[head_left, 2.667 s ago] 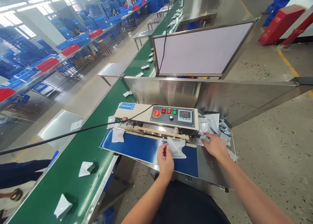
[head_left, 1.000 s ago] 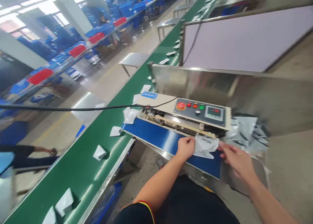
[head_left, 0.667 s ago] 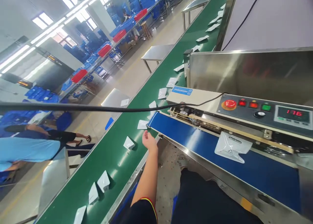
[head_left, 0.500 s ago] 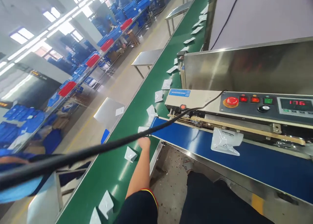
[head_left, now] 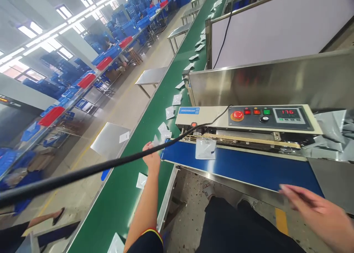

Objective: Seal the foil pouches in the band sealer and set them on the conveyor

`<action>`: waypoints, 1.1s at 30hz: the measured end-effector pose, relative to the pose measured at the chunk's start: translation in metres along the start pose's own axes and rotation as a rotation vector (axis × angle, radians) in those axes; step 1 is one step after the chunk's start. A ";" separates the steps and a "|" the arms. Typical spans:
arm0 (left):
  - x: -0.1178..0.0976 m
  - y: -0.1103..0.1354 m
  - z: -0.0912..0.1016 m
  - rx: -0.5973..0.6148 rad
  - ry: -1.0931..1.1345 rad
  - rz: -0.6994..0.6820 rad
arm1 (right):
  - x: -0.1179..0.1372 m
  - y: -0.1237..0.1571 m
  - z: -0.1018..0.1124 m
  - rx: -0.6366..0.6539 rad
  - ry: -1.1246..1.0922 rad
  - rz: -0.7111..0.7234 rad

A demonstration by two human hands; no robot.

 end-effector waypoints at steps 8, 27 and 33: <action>-0.249 0.185 -0.082 0.374 0.716 -0.088 | 0.120 0.018 -0.063 0.183 -0.132 0.319; -0.379 0.325 -0.212 0.904 0.887 0.047 | -0.020 -0.060 0.083 0.045 -0.382 0.042; -0.366 0.323 -0.265 0.925 0.699 0.232 | -0.053 -0.117 0.090 0.016 -0.551 -0.314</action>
Point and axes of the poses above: each hand's wrist, its own y-axis away from the middle knuckle, its own z-axis out of the back of the hand, x = y × z, the point moved 6 cm from there along -y, towards the middle knuckle, and after that the axes turned 13 degrees about -z, right-handed, at the moved point
